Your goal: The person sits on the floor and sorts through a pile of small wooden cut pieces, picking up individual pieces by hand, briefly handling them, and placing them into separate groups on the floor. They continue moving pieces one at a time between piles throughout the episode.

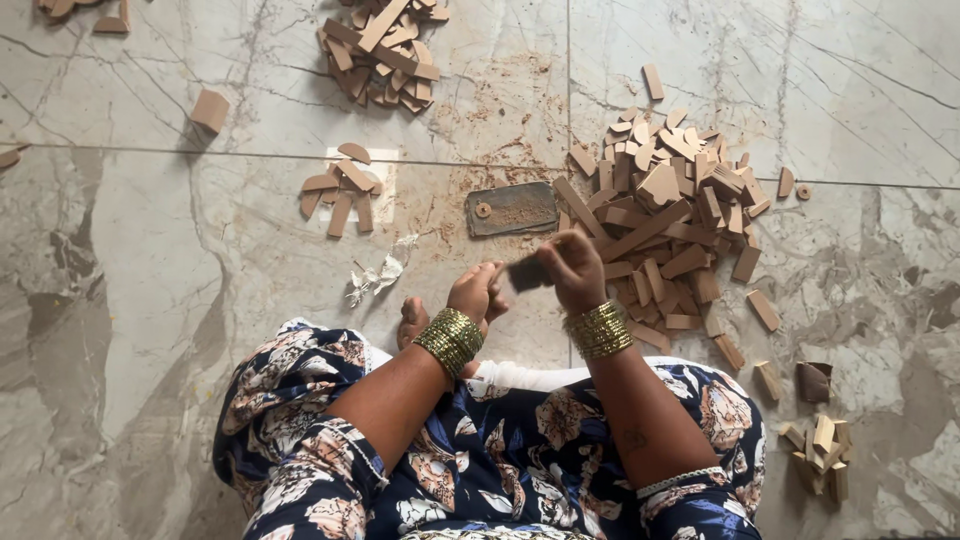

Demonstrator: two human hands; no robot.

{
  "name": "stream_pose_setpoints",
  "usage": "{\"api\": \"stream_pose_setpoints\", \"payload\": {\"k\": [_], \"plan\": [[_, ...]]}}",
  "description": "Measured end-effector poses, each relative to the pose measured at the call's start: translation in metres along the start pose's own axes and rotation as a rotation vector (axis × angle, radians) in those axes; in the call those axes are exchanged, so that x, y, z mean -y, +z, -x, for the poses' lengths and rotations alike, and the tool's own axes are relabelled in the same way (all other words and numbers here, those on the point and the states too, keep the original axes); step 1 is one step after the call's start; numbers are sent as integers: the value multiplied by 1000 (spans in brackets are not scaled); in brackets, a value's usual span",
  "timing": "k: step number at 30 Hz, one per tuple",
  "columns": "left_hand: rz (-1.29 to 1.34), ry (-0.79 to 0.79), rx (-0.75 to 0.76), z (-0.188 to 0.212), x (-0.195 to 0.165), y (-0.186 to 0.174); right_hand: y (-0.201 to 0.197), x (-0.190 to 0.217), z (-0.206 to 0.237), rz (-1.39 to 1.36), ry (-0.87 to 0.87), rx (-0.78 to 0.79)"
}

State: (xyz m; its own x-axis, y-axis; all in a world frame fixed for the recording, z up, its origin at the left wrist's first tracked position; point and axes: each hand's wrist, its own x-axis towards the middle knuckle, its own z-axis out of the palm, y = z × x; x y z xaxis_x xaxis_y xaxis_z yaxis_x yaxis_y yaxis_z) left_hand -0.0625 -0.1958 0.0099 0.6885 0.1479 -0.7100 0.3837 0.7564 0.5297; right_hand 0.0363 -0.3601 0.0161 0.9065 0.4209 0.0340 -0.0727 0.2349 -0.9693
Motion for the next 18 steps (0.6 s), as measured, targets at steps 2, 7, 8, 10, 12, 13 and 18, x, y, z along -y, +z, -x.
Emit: {"api": "stream_pose_setpoints", "payload": {"k": [2, 7, 8, 10, 12, 13, 18], "plan": [[13, 9, 7, 0, 0, 0, 2, -3, 5, -93, 25, 93], [69, -118, -28, 11, 2, 13, 31, -3, 10, 136, 153, 44], [86, -141, -7, 14, 3, 15, 42, -2, 18, 269, 117, 81], [138, -100, 94, 17, 6, 16, 60, 4, 35, 530, 38, 153], [162, -54, 199, 17, 10, 13, 66, 18, 41, 665, -60, 139], [160, -31, 254, 15, 12, 12, 66, 26, 44, 731, -108, 129], [314, -82, 249, 1, 25, 5, 64, 42, 45, 890, -284, 150]]}}
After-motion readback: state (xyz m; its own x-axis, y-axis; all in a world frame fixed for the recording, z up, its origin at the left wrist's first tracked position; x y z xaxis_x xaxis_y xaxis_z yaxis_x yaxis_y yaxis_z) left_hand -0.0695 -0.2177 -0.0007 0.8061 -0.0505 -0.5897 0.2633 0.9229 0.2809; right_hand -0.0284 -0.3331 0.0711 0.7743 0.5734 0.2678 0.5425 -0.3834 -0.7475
